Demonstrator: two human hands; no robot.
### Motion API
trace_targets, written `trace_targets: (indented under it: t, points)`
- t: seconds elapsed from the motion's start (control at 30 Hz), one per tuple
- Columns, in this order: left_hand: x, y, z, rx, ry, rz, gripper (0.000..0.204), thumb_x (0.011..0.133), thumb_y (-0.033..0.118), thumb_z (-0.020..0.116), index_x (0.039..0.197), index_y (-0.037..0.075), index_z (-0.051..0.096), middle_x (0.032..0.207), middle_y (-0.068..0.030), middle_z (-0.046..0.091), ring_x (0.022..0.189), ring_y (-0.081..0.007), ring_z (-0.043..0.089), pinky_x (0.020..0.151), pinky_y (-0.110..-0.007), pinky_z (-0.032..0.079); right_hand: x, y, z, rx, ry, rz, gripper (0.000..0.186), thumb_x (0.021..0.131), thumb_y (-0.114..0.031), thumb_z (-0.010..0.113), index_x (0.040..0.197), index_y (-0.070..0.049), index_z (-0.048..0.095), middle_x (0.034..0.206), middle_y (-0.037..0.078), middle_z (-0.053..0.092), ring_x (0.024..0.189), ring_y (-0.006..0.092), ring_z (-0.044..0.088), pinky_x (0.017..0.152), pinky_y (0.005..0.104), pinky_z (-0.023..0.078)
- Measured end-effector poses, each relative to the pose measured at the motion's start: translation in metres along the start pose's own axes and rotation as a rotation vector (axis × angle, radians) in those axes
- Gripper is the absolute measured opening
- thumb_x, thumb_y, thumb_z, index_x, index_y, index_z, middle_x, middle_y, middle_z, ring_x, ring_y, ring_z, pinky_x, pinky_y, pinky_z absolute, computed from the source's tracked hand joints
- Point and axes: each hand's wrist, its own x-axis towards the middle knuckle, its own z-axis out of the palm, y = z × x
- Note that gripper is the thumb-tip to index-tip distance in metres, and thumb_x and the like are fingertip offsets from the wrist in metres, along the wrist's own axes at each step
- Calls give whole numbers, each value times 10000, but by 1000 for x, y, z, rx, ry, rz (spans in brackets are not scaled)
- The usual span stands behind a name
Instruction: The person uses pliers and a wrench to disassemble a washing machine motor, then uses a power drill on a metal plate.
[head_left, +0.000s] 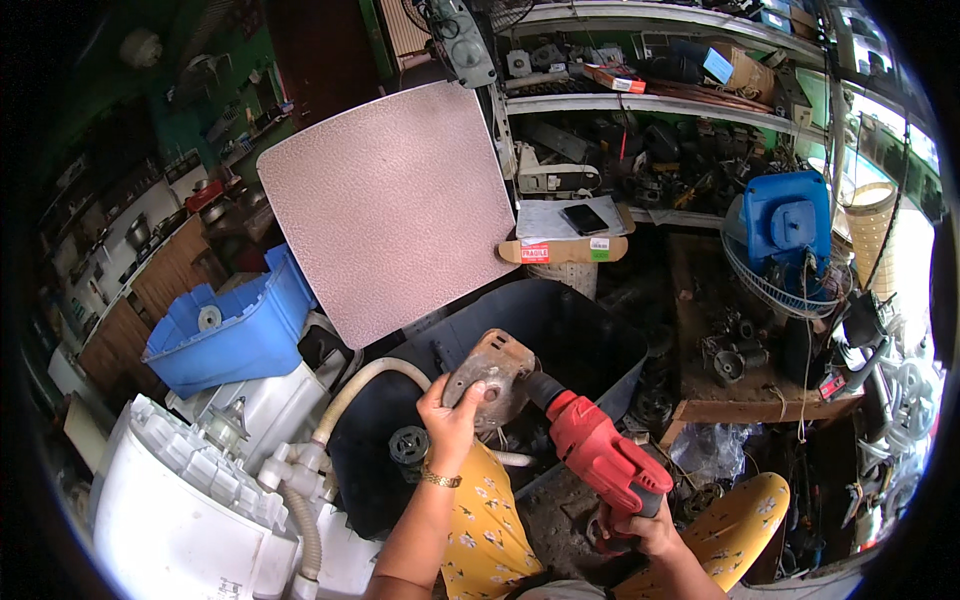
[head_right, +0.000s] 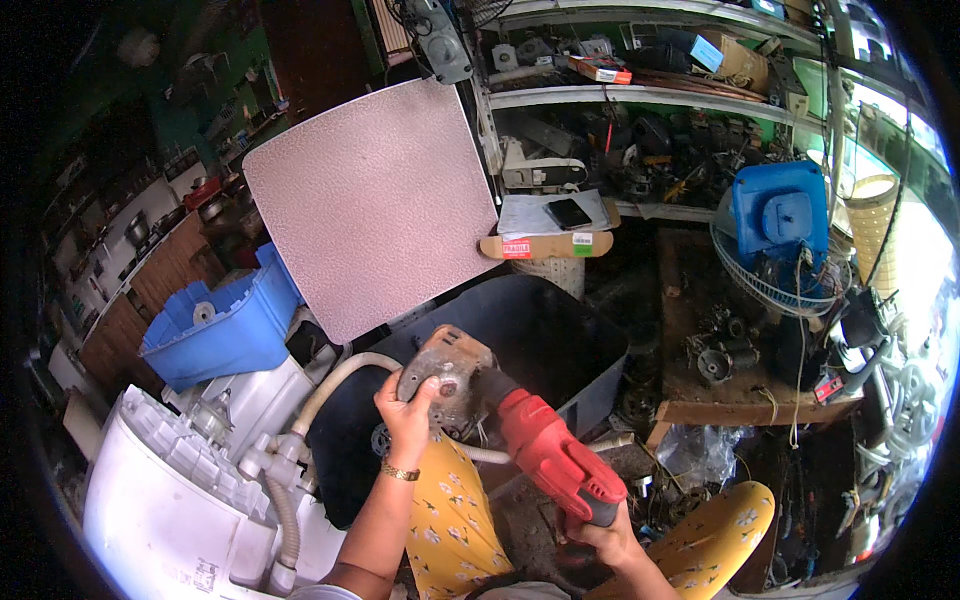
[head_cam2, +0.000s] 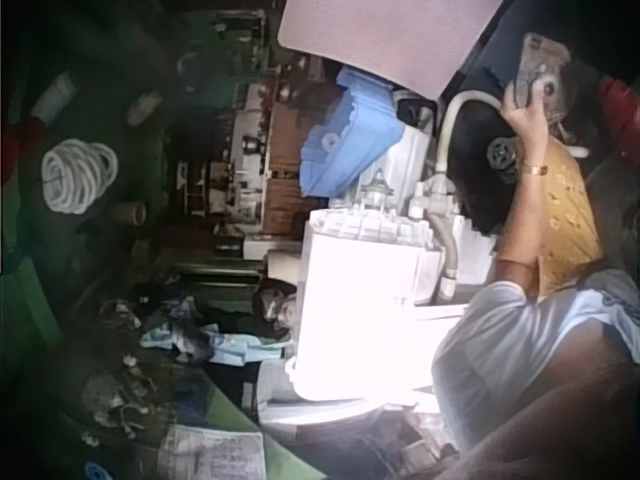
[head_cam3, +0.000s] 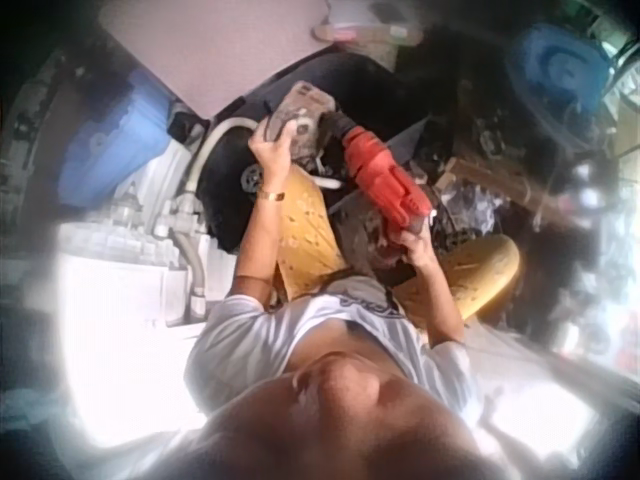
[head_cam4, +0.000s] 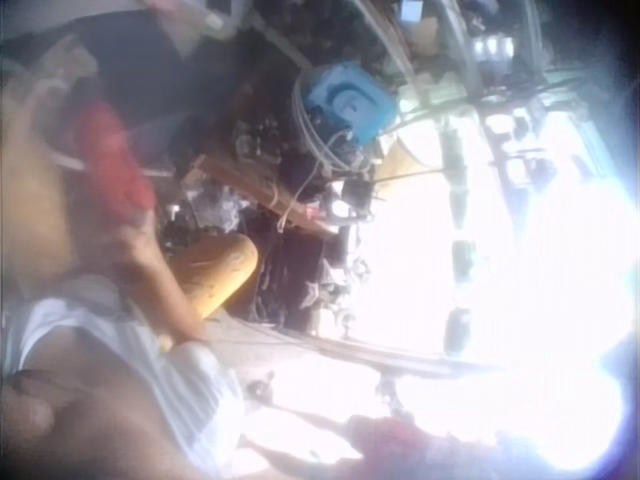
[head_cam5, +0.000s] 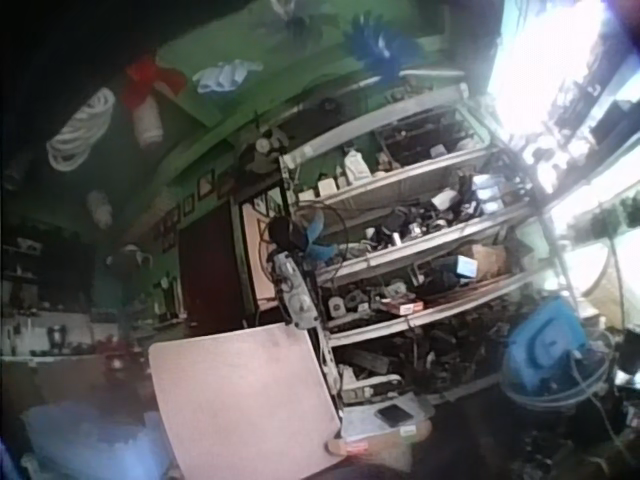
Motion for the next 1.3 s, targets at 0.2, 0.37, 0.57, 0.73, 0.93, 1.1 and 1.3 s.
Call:
trace_targets:
  t: [0.2,0.37,0.57,0.73,0.93,1.1,1.3]
  points:
    - [-2,13,9,-161,26,-1,173,816,53,718,936,-60,664,847,-43,691,759,-85,605,712,-240,498,-5,42,-4,140,-96,67,588,589,-74,608,1158,18,492,823,142,600,697,282,607,666,408,492]
    - [-15,13,22,-157,144,77,155,844,90,695,896,-49,650,820,-26,669,735,-84,581,697,-250,483,-9,37,35,449,-134,-12,488,627,-53,548,1103,55,531,852,160,603,731,264,600,705,365,473]
    - [-24,2,32,-29,243,135,120,838,80,690,854,-20,625,786,-26,650,708,-92,572,667,-263,474,-11,21,53,735,-58,33,559,614,-75,555,1148,80,489,841,178,597,717,286,598,701,374,481]
    - [-10,6,16,0,159,106,148,838,75,699,906,-45,645,803,-38,671,722,-91,592,682,-255,484,-11,1,36,575,-76,83,612,590,-49,565,1190,40,480,824,170,596,692,274,598,656,370,476]
    - [3,10,-5,-17,82,122,167,841,81,697,927,-55,653,819,-38,677,738,-86,588,702,-250,487,0,-7,8,65,-42,-64,606,603,-39,623,1192,22,493,862,157,614,677,253,607,635,358,486]
    - [-4,14,4,-88,90,111,168,841,61,686,966,-38,632,890,-26,653,788,-91,577,746,-252,475,-7,30,10,233,-118,47,618,598,-15,591,1203,17,472,877,169,607,702,283,609,651,380,490]
    - [-15,-6,27,-66,179,115,171,856,64,665,983,-44,626,900,-47,666,788,-109,608,734,-277,504,-4,21,62,653,-83,39,478,612,-32,557,1078,57,503,838,164,583,742,290,599,710,382,481]
